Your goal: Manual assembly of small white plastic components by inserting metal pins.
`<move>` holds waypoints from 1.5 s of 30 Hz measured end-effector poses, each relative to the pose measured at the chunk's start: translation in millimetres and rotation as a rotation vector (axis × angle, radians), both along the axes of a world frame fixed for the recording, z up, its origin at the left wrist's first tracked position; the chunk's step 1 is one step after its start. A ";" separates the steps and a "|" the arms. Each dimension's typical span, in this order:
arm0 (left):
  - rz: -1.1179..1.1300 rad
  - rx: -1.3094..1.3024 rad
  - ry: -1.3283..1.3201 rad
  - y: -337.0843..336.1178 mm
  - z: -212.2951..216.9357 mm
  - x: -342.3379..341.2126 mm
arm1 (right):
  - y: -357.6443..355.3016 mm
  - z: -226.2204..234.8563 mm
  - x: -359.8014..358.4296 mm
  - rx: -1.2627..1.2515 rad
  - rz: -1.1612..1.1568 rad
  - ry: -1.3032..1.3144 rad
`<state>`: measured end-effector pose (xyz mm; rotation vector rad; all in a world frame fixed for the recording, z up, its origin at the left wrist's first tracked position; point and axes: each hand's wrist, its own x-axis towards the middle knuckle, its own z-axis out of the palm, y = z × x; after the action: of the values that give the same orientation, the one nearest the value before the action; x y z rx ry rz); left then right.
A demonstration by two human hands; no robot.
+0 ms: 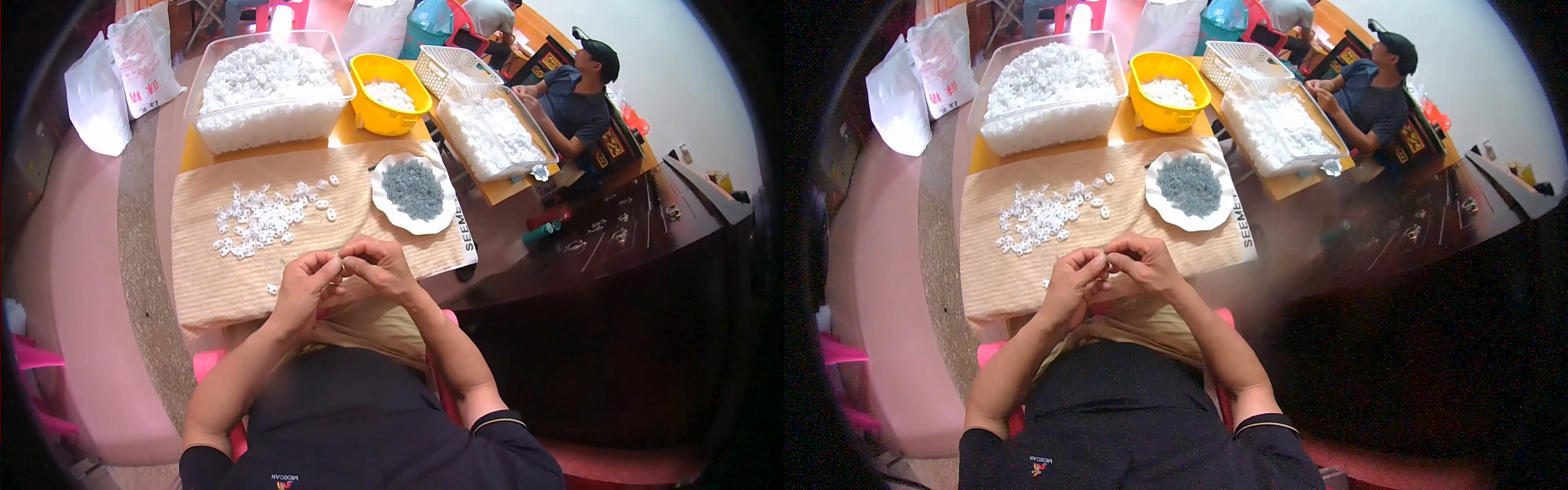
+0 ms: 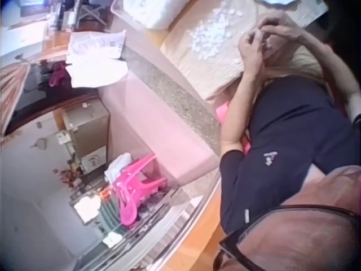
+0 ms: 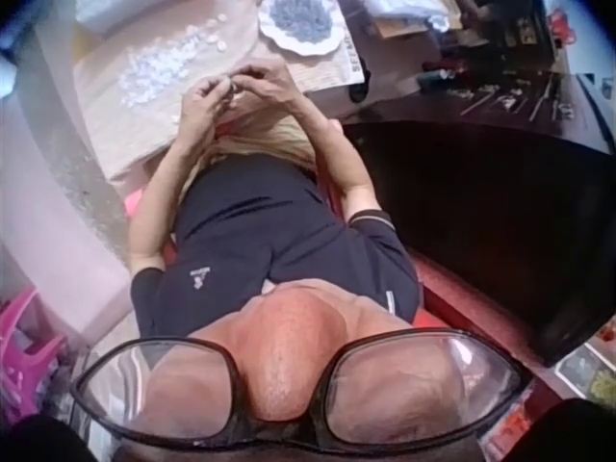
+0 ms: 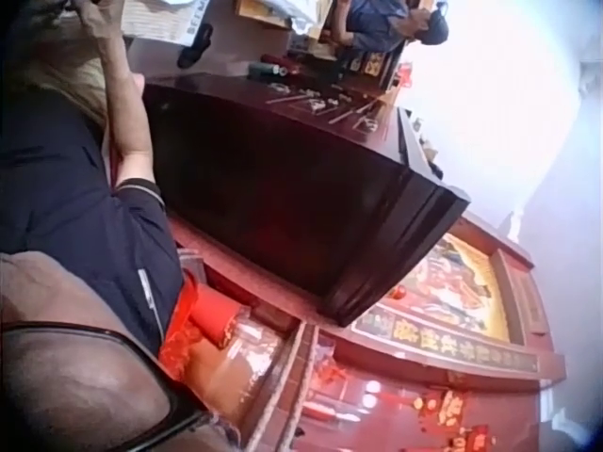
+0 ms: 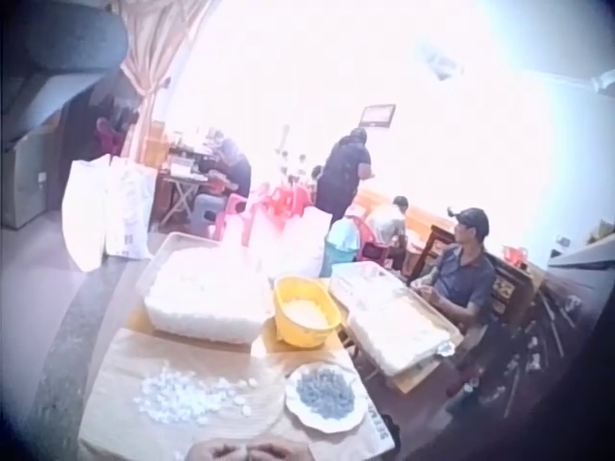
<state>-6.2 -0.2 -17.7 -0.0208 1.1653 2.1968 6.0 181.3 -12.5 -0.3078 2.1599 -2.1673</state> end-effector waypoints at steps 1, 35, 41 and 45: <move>0.000 0.012 0.023 0.0 -1.7 -0.4 | -0.7 0.7 -0.2 0.001 0.001 0.001; 0.101 0.032 -0.171 -4.0 -4.1 -12.9 | -7.2 -16.8 -2.6 -0.053 -0.114 -0.128; 0.107 0.037 -0.192 -3.3 -4.3 -13.8 | -7.7 -14.4 -2.0 -0.051 -0.126 -0.138; 0.112 0.050 -0.190 -2.8 -6.8 -14.6 | -4.0 -18.1 -2.7 0.002 -0.109 -0.105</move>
<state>-20.8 -3.0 -24.4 -0.2738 1.0254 2.2639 3.3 177.3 -30.5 -0.0761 2.1697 -2.1825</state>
